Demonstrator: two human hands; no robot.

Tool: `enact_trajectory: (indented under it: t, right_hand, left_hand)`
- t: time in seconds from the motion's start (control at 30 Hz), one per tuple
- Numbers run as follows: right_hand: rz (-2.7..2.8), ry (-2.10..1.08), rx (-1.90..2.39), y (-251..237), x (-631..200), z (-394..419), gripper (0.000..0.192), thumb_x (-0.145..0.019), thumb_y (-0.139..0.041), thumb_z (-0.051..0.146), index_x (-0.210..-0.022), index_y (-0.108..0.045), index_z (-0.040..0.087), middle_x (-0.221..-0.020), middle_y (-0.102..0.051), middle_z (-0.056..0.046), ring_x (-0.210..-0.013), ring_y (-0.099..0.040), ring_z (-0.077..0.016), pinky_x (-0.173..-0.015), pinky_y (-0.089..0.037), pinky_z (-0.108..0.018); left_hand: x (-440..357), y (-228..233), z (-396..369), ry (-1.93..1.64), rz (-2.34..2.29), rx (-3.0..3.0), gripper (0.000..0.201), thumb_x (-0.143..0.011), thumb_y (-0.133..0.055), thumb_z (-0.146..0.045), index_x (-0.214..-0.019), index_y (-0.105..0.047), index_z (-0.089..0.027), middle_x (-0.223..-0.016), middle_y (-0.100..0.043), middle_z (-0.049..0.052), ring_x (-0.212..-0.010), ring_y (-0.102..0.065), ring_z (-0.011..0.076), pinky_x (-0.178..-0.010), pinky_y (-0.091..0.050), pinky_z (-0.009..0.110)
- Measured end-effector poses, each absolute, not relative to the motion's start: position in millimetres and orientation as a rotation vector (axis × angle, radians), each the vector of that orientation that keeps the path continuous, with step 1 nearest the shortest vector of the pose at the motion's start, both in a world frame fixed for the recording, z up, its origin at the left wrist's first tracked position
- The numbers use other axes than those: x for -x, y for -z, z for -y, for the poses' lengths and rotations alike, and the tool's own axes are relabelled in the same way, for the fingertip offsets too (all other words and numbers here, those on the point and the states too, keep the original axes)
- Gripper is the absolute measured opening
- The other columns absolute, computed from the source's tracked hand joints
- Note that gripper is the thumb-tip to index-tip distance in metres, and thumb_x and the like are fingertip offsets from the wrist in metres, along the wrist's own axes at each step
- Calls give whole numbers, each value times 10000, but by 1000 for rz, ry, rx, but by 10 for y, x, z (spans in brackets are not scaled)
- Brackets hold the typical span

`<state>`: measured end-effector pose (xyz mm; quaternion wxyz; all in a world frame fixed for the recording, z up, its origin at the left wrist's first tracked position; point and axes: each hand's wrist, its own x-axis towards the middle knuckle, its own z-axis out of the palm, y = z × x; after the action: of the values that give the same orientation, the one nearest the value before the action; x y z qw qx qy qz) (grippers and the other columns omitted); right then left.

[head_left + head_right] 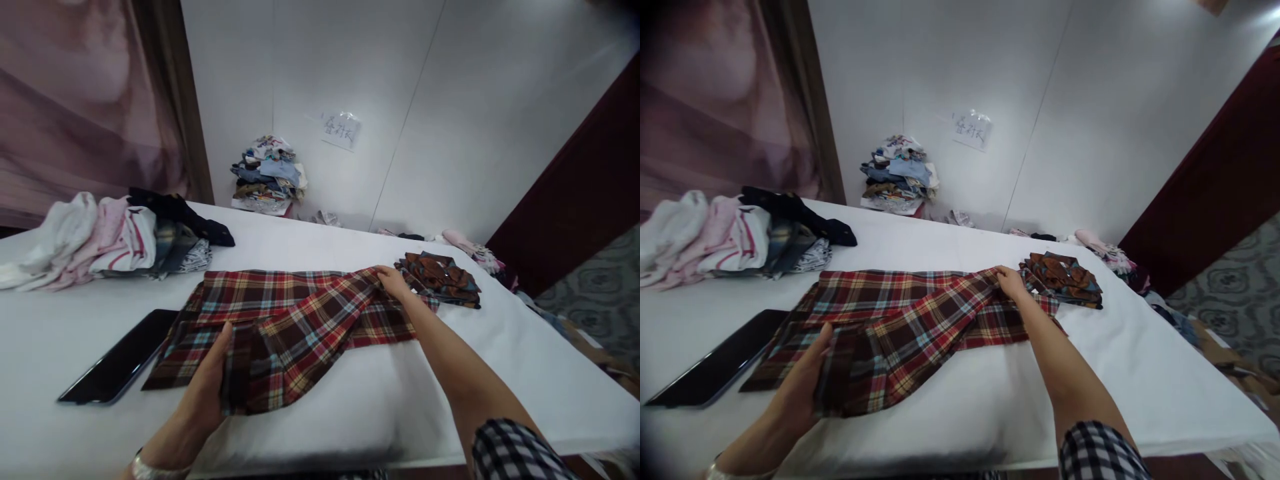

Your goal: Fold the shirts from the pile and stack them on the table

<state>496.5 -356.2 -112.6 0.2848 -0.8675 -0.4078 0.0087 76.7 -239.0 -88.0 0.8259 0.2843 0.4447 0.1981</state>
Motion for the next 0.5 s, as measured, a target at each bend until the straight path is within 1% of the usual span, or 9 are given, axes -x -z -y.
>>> enact_trajectory:
  t: [0.03,0.1,0.2,0.23,0.3,0.37,0.4,0.43,0.5]
  right_hand:
    - [1110,-39,2350,1129,-5036,3455,429,-859,-425,168,-1211,-669,187,-1261,-665,-58,-1200,-588,-201,-1068,-419,-366]
    - [1156,-85,2413,1160,-5134,3241,479,-825,-451,140,-1265,-635,171,-1328,-620,-77,-1251,-548,-208,-1087,-389,-357]
    - [1217,-167,2505,1233,-5234,2976,544,-741,-520,106,-1262,-642,199,-1317,-627,-91,-1220,-568,-246,-1056,-402,-385]
    - [1227,-187,2534,1249,-5266,2917,533,-715,-541,101,-1220,-671,216,-1278,-653,-92,-1189,-587,-263,-1042,-406,-407]
    - [1241,-210,2576,1253,-5338,2858,438,-673,-573,94,-1054,-744,226,-1155,-712,-97,-1120,-620,-293,-1018,-405,-441]
    - [1256,-215,2589,1226,-5420,2886,310,-643,-584,87,-860,-769,209,-1031,-745,-98,-1066,-636,-302,-987,-415,-431]
    - [1261,-211,2584,1206,-5460,2931,270,-640,-578,86,-802,-762,199,-992,-750,-95,-1042,-642,-295,-961,-431,-409]
    - [1260,-204,2574,1188,-5498,2992,257,-649,-562,88,-784,-755,189,-971,-751,-91,-1018,-648,-281,-928,-450,-381]
    - [1242,-184,2548,1170,-5555,3147,289,-696,-507,98,-840,-746,175,-962,-749,-76,-968,-659,-244,-856,-483,-328]
  left_hand:
    - [-752,892,2400,-412,-978,-623,481,-819,-646,-478,-1192,-660,-174,-966,-766,111,-905,-726,316,-759,-607,449]
    - [-752,936,2413,-360,-1049,-671,453,-745,-739,-361,-1153,-671,-176,-949,-769,103,-882,-730,314,-743,-611,433]
    - [-776,980,2406,-270,-1087,-770,505,-621,-807,-208,-1107,-674,-179,-894,-773,90,-829,-736,308,-712,-613,409]
    - [-781,962,2397,-261,-1072,-796,527,-596,-812,-195,-1104,-671,-189,-880,-773,80,-815,-736,306,-705,-612,409]
    - [-788,847,2370,-253,-1027,-843,579,-554,-824,-208,-1110,-662,-221,-868,-773,56,-793,-735,308,-681,-609,424]
    - [-813,633,2314,-235,-965,-907,621,-516,-841,-239,-1110,-659,-242,-868,-771,46,-777,-730,315,-652,-605,440]
    - [-840,503,2262,-227,-936,-949,630,-495,-850,-250,-1097,-664,-241,-861,-769,47,-762,-727,315,-634,-602,440]
    - [-881,374,2187,-232,-907,-997,630,-485,-855,-258,-1086,-668,-235,-852,-766,49,-745,-724,310,-621,-600,434]
    - [-1003,164,1947,-303,-882,-1095,595,-502,-850,-263,-1068,-674,-209,-816,-758,50,-698,-715,274,-607,-595,400]
